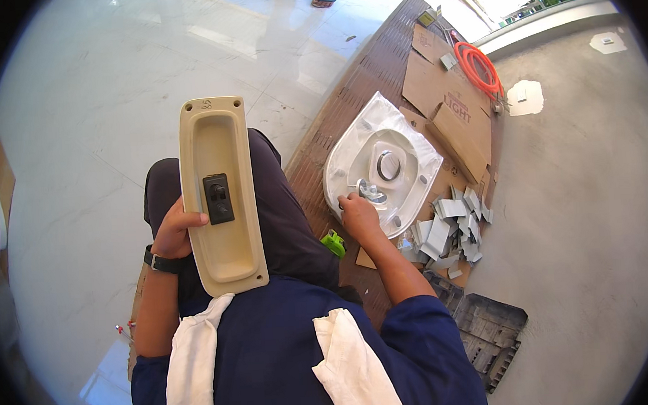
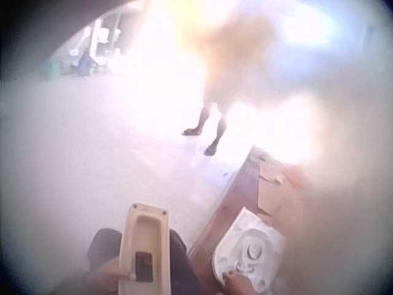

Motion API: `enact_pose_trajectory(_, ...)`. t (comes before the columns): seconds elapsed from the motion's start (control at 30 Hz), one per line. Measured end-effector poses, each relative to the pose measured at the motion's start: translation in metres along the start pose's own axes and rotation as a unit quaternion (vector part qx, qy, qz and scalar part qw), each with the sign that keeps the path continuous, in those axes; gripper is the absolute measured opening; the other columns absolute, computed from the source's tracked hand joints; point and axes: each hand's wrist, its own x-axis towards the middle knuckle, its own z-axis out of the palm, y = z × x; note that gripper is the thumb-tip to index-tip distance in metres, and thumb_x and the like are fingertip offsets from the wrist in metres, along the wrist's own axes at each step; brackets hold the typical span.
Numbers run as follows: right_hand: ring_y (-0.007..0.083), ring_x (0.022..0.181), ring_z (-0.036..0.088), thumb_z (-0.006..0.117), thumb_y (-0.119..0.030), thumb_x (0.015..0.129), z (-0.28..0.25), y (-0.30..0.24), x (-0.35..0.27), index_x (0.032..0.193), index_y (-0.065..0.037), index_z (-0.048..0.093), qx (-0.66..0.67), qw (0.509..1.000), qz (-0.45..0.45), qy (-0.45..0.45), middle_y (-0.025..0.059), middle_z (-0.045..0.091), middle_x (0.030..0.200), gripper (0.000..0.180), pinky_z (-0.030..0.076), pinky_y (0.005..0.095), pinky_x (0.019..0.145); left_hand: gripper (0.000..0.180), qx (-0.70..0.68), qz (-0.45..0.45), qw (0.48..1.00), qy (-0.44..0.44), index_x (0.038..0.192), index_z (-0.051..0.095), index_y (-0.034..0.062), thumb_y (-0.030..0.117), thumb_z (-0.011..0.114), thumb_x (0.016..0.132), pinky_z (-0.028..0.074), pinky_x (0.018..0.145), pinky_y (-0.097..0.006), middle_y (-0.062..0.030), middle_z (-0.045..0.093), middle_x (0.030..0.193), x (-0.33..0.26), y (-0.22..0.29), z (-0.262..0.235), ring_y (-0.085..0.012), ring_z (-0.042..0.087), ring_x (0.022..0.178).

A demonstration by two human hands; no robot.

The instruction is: The person sits on the floor and handles small grey tiles, then unpacks a cardboard box to retrieve a black sensor and a white plastic fixture. They attach the sensor to the fixture and place it on a urinal.

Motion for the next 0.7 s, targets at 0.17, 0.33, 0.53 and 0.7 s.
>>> enact_pose_trajectory(0.17, 0.0392, 0.088, 0.071, 0.070, -0.012, 0.083, -0.004, 0.001, 0.012, 0.092, -0.004, 0.075, -0.048, 0.997, -0.030, -0.059, 0.0185, 0.069, 0.092, 0.014, 0.059, 0.0489, 0.078, 0.073, 0.000, 0.010, 1.000, 0.019, 0.153, 0.043, 0.0001, -0.001, 0.071, 0.086, 0.054, 0.105, -0.040, -0.0107, 0.065, 0.133, -0.003, -0.001, -0.001, -0.0212, 0.065, 0.122)
enact_pose_trajectory(0.33, 0.0255, 0.081, 0.075, 0.071, -0.007, 0.081, -0.075, -0.070, 0.024, 0.106, 0.001, 0.077, 0.232, 0.971, 0.020, 0.049, 0.0172, 0.074, 0.097, 0.027, 0.060, 0.0346, 0.078, 0.074, 0.002, 0.026, 1.000, 0.013, 0.155, 0.042, 0.0014, -0.004, 0.069, 0.086, 0.054, 0.107, -0.040, -0.0096, 0.065, 0.133, -0.005, -0.002, -0.003, -0.0200, 0.064, 0.123)
enact_pose_trajectory(0.53, 0.0200, 0.083, 0.075, 0.074, 0.006, 0.074, -0.160, -0.191, 0.025, 0.109, 0.001, 0.077, 0.339, 0.898, -0.237, 0.147, 0.0121, 0.072, 0.100, 0.035, 0.060, 0.0307, 0.078, 0.073, -0.004, 0.028, 1.000, -0.012, 0.153, 0.043, 0.0028, -0.003, 0.069, 0.085, 0.054, 0.108, -0.041, -0.0090, 0.064, 0.133, -0.003, -0.004, -0.006, -0.0200, 0.064, 0.122)
enact_pose_trajectory(0.7, 0.0189, 0.082, 0.073, 0.074, 0.007, 0.074, -0.162, -0.244, 0.036, 0.108, 0.001, 0.076, 0.298, 0.894, -0.303, 0.144, 0.0123, 0.071, 0.102, 0.035, 0.059, 0.0308, 0.074, 0.080, -0.012, 0.033, 0.999, -0.024, 0.156, 0.041, 0.0028, 0.001, 0.075, 0.083, 0.054, 0.108, -0.041, -0.0117, 0.064, 0.138, -0.003, -0.005, -0.009, -0.0221, 0.065, 0.125)
